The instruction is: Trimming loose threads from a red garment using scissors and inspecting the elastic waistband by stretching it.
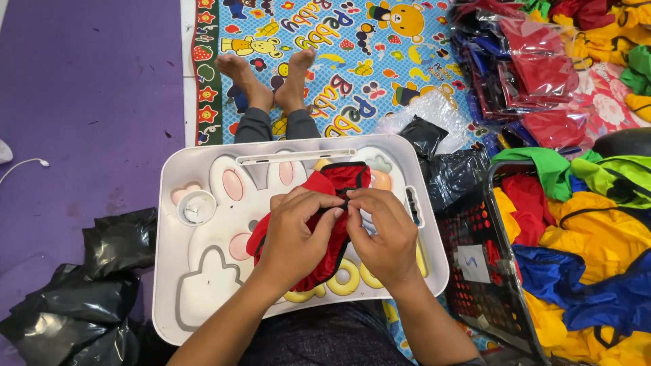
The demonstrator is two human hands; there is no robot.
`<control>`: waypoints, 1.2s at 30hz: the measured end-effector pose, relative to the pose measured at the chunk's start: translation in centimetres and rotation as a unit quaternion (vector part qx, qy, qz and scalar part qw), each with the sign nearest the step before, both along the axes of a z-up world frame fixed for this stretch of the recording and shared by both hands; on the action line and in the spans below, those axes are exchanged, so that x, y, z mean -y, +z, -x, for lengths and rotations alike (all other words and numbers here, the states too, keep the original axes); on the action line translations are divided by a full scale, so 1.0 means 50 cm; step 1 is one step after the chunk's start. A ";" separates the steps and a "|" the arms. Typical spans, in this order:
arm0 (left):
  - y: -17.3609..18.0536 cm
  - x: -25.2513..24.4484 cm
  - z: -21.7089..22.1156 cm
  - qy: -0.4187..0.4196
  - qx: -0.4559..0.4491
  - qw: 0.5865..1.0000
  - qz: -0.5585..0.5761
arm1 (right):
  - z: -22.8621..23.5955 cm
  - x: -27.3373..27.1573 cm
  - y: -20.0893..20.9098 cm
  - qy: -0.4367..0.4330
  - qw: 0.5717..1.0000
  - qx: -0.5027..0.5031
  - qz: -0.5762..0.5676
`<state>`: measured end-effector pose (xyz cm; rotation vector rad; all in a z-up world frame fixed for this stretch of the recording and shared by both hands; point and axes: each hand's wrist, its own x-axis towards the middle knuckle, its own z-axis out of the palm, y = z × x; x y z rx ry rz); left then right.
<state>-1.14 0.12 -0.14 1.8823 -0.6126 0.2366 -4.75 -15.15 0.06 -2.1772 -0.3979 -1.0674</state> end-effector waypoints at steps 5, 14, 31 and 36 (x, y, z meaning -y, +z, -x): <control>-0.011 -0.005 0.008 -0.016 -0.007 1.000 0.021 | 0.001 -0.001 -0.010 0.006 1.000 -0.010 -0.020; -0.032 -0.029 0.014 -0.011 -0.030 0.997 0.073 | 0.011 -0.011 -0.013 0.055 0.995 -0.032 -0.082; -0.035 -0.031 0.040 -0.031 -0.007 0.993 0.111 | 0.014 -0.006 -0.025 0.073 0.997 0.008 0.030; -0.042 -0.042 0.032 -0.072 -0.078 0.984 0.145 | 0.016 0.013 -0.039 0.113 0.989 -0.042 -0.080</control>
